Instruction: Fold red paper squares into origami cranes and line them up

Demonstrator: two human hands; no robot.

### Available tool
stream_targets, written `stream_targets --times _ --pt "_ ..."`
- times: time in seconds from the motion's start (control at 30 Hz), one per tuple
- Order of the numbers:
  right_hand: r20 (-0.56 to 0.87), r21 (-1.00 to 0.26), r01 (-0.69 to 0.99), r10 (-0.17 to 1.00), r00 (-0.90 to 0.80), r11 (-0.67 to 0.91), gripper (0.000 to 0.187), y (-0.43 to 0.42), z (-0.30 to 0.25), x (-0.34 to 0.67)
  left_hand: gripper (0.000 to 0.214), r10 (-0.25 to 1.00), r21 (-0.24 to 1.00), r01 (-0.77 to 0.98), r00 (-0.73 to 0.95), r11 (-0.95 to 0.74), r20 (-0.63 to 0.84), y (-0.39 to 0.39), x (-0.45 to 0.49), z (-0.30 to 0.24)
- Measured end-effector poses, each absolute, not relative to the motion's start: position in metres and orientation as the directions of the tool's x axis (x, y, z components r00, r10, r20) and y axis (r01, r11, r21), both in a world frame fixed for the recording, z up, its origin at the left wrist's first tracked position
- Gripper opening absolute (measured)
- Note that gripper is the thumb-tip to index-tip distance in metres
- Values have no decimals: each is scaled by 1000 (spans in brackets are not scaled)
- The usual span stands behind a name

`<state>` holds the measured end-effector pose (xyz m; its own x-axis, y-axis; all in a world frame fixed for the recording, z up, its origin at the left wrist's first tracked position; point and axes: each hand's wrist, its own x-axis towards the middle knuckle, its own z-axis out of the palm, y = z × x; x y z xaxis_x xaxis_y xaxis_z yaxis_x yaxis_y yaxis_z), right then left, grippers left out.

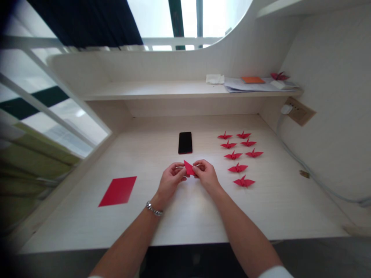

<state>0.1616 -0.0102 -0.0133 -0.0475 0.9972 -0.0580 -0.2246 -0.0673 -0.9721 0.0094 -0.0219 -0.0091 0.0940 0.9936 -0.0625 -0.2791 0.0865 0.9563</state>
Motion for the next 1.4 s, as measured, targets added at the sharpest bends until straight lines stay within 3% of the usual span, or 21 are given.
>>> stream_targets --times 0.17,0.4,0.77,1.03,1.4 --pt "-22 -976 -215 994 -108 -45 28 -14 -7 160 28 995 975 -221 96 27 -6 -22 8 -7" --pt "10 -969 -241 969 -247 -51 39 -19 0 159 22 993 944 -329 116 9 31 -21 5 -7" --pt "39 -987 -160 980 -193 8 37 -18 -3 161 25 999 980 -193 -7 -40 39 -20 4 -7" --pt "183 -983 -12 975 -126 183 26 -20 -1 162 22 989 982 -121 -47 -147 143 -23 5 -2" --pt "118 -989 -112 979 -165 100 26 -19 -4 161 16 983 977 -112 -48 -182 177 -29 6 7"
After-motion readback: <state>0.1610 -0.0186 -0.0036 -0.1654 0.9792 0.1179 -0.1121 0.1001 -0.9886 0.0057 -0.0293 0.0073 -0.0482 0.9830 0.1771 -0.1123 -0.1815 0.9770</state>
